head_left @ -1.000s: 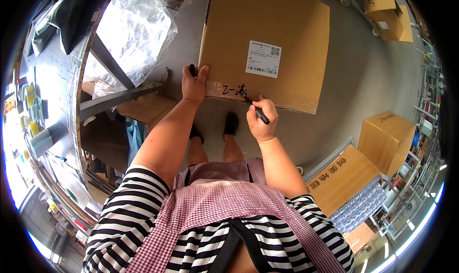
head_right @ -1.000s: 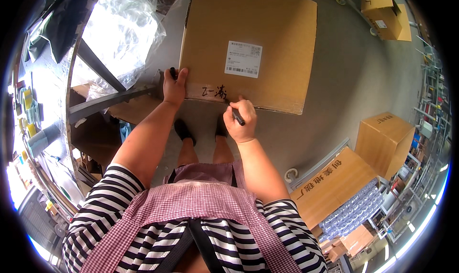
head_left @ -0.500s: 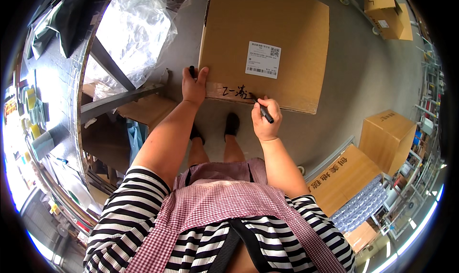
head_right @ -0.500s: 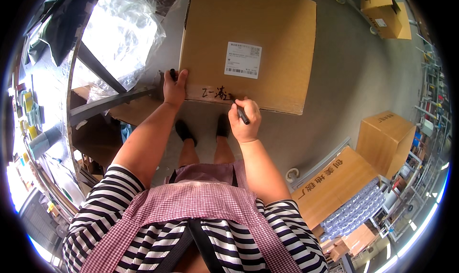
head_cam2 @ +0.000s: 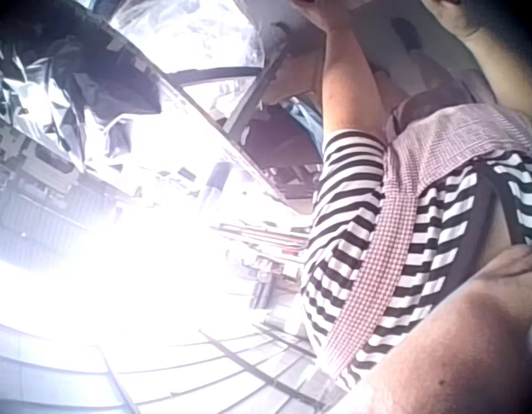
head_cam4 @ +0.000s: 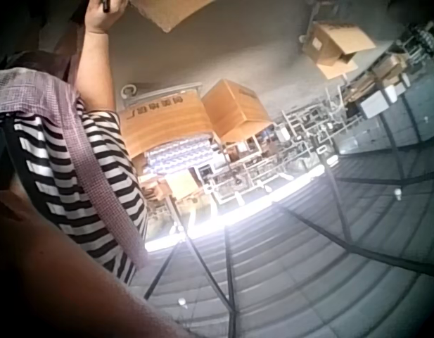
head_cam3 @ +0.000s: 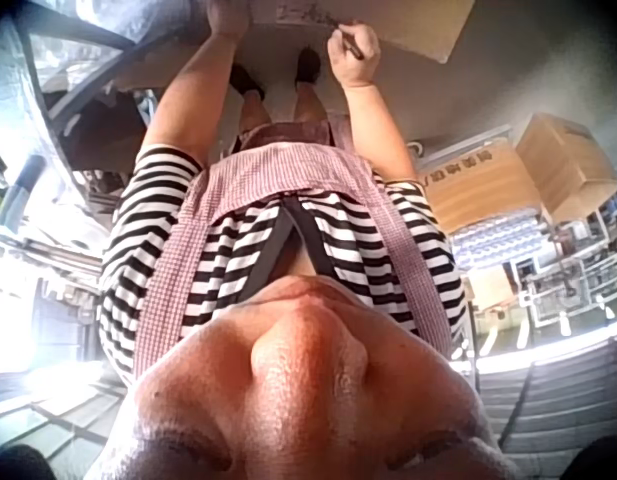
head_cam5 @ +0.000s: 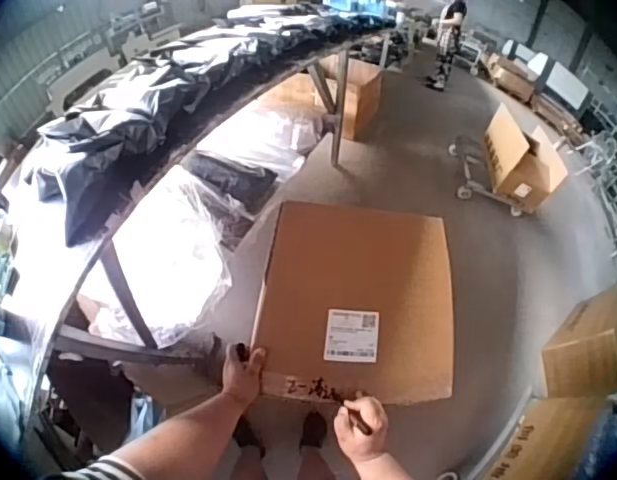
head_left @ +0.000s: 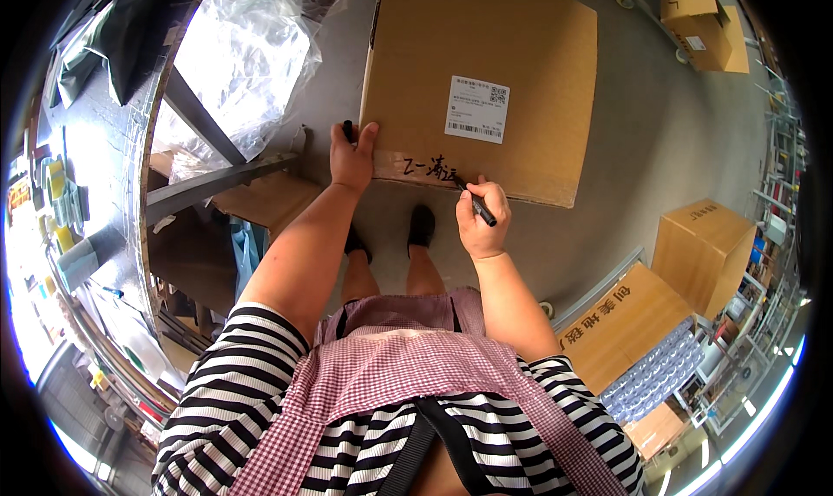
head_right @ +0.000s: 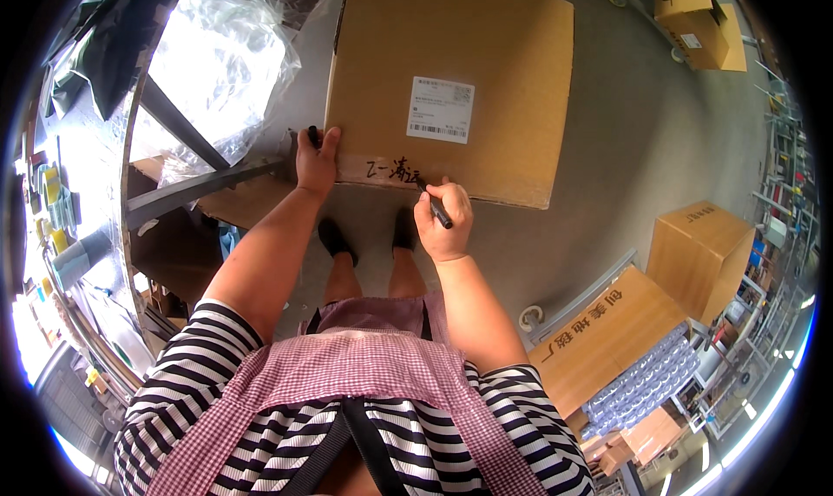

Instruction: The person picks up a cardboard box, writes on it with a marker, and then places several gray packaged items into the box from a table.

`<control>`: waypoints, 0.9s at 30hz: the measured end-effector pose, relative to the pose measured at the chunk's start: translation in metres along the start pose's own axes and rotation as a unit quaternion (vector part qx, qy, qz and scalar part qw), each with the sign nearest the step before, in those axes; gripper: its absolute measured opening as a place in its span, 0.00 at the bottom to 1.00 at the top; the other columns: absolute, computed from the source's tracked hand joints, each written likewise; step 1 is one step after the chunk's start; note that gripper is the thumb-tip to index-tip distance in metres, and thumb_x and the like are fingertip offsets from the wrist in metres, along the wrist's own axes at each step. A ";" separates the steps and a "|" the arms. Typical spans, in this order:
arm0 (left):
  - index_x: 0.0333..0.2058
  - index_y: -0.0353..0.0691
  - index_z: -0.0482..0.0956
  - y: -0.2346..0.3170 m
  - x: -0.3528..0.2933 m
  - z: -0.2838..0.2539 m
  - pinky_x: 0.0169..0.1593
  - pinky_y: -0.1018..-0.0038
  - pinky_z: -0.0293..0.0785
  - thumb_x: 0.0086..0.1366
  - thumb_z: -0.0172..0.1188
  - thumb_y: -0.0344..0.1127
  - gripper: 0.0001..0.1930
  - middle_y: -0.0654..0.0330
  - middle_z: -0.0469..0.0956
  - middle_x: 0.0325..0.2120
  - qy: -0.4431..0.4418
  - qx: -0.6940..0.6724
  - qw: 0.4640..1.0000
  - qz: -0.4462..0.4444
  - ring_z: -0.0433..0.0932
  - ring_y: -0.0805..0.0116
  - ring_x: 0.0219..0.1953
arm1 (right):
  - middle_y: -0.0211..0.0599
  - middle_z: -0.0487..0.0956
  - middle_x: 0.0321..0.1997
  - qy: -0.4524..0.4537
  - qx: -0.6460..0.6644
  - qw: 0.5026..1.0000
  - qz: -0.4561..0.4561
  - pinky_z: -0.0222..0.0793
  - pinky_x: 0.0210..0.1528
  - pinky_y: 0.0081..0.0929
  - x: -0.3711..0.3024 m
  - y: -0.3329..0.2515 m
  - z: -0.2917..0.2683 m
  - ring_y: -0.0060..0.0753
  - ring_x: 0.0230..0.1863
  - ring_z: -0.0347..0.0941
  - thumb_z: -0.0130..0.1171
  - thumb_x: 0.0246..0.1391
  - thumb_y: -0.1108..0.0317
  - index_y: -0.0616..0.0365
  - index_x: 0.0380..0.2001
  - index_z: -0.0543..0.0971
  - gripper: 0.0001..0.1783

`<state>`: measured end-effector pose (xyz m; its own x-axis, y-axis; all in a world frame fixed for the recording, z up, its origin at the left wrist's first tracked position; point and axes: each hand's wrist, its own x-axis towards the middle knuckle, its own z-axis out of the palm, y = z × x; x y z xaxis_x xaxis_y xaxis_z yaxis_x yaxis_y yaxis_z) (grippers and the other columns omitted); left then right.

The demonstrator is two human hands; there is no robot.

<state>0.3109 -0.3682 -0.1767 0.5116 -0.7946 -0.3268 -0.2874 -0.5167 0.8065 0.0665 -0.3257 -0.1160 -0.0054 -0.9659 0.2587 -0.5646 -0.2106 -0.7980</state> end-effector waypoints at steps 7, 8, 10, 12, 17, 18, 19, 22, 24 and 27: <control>0.43 0.33 0.69 -0.003 0.001 0.000 0.48 0.61 0.71 0.63 0.67 0.56 0.30 0.51 0.77 0.37 0.007 0.017 1.000 0.008 0.75 0.52 0.40 | 0.48 0.80 0.32 0.013 -0.004 1.000 0.023 0.78 0.48 0.38 0.001 0.001 -0.002 0.49 0.37 0.81 0.62 0.55 0.73 0.63 0.34 0.76 0.06; 0.43 0.33 0.69 -0.004 0.002 0.000 0.48 0.61 0.71 0.63 0.67 0.57 0.30 0.51 0.77 0.37 0.003 0.012 1.000 0.007 0.75 0.52 0.41 | 0.48 0.81 0.34 0.021 0.005 0.999 0.047 0.78 0.47 0.36 0.000 0.001 -0.003 0.48 0.38 0.82 0.63 0.56 0.72 0.63 0.35 0.76 0.07; 0.43 0.33 0.69 -0.003 0.002 0.000 0.48 0.61 0.71 0.63 0.67 0.57 0.30 0.51 0.77 0.37 0.003 0.011 1.000 0.008 0.75 0.53 0.40 | 0.48 0.80 0.34 0.030 0.030 0.997 0.068 0.78 0.49 0.39 0.001 0.003 -0.005 0.50 0.38 0.81 0.63 0.55 0.72 0.62 0.34 0.76 0.07; 0.43 0.33 0.69 -0.001 0.000 0.000 0.47 0.61 0.71 0.63 0.67 0.57 0.30 0.51 0.77 0.37 0.003 0.011 1.000 0.008 0.75 0.53 0.40 | 0.48 0.79 0.33 0.038 0.056 0.994 0.090 0.79 0.50 0.41 0.001 0.004 -0.007 0.52 0.37 0.80 0.63 0.53 0.73 0.62 0.34 0.76 0.07; 0.41 0.34 0.69 0.000 0.000 -0.001 0.45 0.62 0.71 0.63 0.67 0.57 0.29 0.53 0.76 0.35 0.005 0.002 1.000 0.020 0.74 0.55 0.38 | 0.47 0.81 0.34 0.024 0.026 0.997 0.062 0.78 0.47 0.39 0.002 0.009 -0.008 0.49 0.37 0.81 0.64 0.54 0.71 0.62 0.35 0.77 0.08; 0.41 0.34 0.69 0.000 0.000 -0.001 0.45 0.62 0.71 0.63 0.67 0.57 0.29 0.53 0.76 0.35 0.005 0.002 1.000 0.019 0.74 0.55 0.38 | 0.47 0.81 0.34 0.024 0.026 0.997 0.062 0.78 0.47 0.39 0.002 0.008 -0.009 0.49 0.37 0.81 0.64 0.54 0.71 0.62 0.35 0.77 0.08; 0.41 0.34 0.69 0.001 0.000 -0.001 0.45 0.62 0.71 0.63 0.67 0.57 0.29 0.53 0.75 0.34 0.006 0.006 1.000 0.020 0.74 0.55 0.37 | 0.47 0.81 0.34 0.030 0.035 0.995 0.090 0.78 0.46 0.38 0.002 0.008 -0.009 0.49 0.37 0.81 0.64 0.54 0.71 0.61 0.35 0.77 0.08; 0.40 0.33 0.69 -0.001 0.001 -0.001 0.45 0.62 0.71 0.62 0.67 0.56 0.29 0.52 0.76 0.33 0.007 0.004 1.000 0.019 0.74 0.54 0.37 | 0.46 0.81 0.34 0.028 0.044 0.991 0.121 0.77 0.45 0.36 0.002 0.009 -0.011 0.49 0.37 0.81 0.65 0.54 0.70 0.61 0.35 0.78 0.08; 0.40 0.33 0.70 -0.001 0.001 0.000 0.44 0.62 0.71 0.62 0.67 0.56 0.29 0.52 0.76 0.33 0.008 0.000 1.000 0.018 0.74 0.54 0.37 | 0.46 0.81 0.34 0.021 0.045 0.991 0.124 0.76 0.44 0.36 0.002 0.011 -0.011 0.49 0.38 0.81 0.65 0.54 0.70 0.61 0.36 0.78 0.08; 0.40 0.33 0.70 -0.001 0.001 0.000 0.45 0.61 0.71 0.62 0.67 0.56 0.29 0.51 0.76 0.33 0.007 0.001 1.000 0.005 0.74 0.53 0.37 | 0.46 0.81 0.34 0.028 0.051 0.992 0.113 0.76 0.43 0.37 0.003 0.009 -0.008 0.49 0.38 0.80 0.65 0.54 0.70 0.60 0.35 0.78 0.08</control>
<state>0.3116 -0.3689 -0.1777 0.5193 -0.7956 -0.3120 -0.2938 -0.5091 0.8090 0.0546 -0.3291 -0.1184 -0.1694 -0.9810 0.0951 -0.4581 -0.0071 -0.8889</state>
